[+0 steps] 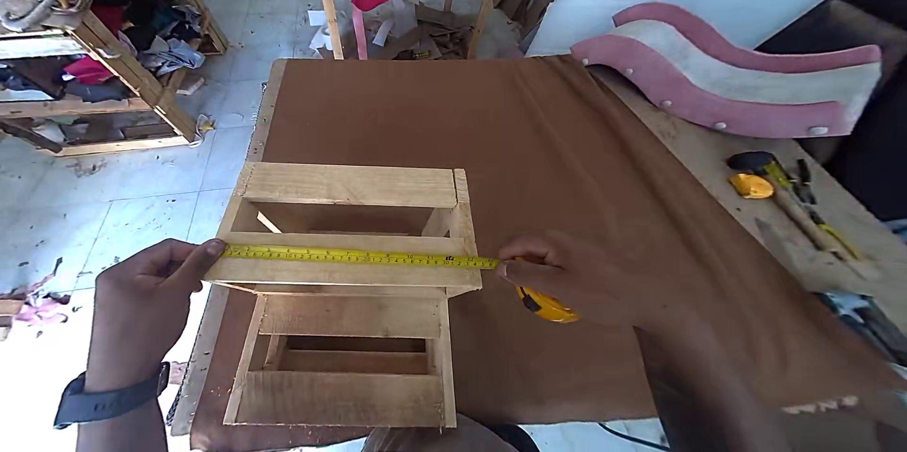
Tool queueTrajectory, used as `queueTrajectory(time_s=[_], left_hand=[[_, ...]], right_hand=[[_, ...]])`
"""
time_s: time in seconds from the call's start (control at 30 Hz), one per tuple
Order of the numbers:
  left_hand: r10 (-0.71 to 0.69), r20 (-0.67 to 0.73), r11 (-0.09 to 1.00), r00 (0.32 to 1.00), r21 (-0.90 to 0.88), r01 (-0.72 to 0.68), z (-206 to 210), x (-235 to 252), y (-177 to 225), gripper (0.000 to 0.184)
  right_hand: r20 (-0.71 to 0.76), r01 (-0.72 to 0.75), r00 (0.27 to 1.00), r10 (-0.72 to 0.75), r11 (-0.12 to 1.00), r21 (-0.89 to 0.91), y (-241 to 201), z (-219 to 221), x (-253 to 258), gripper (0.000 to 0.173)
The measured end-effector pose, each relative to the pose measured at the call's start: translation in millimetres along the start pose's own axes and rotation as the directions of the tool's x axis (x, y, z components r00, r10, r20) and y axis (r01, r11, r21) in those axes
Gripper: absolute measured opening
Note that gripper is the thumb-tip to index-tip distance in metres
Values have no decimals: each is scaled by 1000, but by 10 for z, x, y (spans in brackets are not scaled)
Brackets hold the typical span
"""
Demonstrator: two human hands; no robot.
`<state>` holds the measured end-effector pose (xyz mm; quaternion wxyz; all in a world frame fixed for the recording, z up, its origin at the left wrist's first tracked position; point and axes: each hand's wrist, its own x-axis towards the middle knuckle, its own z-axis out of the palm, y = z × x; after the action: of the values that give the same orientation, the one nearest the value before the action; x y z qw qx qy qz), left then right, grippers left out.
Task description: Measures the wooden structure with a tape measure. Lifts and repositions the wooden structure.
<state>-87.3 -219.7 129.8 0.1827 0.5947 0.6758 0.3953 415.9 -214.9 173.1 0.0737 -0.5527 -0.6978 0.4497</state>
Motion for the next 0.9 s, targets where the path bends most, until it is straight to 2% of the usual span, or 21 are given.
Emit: queueTrajectory(time_s=[0.43,0.73,0.83,0.9], left_hand=[[17,-12,999,1000,40,-17,-3,-2,14,30],[33,-32,999,999,1,-33,14,5,4,27],[45,-89,997,995,70,-39,10,-64,93,28],[103,-112,989,988,115,-90,-26,-167,237,26]], right_hand=[[-10,7,1000,-8,998,-55,-5,-1,-14,24],[-18,-2,1000,0,998,-69,-25,13,-6,24],[-16,-25,1000,24,995,-97,-109,44,-29,24],[-7,-14,1000,13,995,-98,-187,76,-63,31]])
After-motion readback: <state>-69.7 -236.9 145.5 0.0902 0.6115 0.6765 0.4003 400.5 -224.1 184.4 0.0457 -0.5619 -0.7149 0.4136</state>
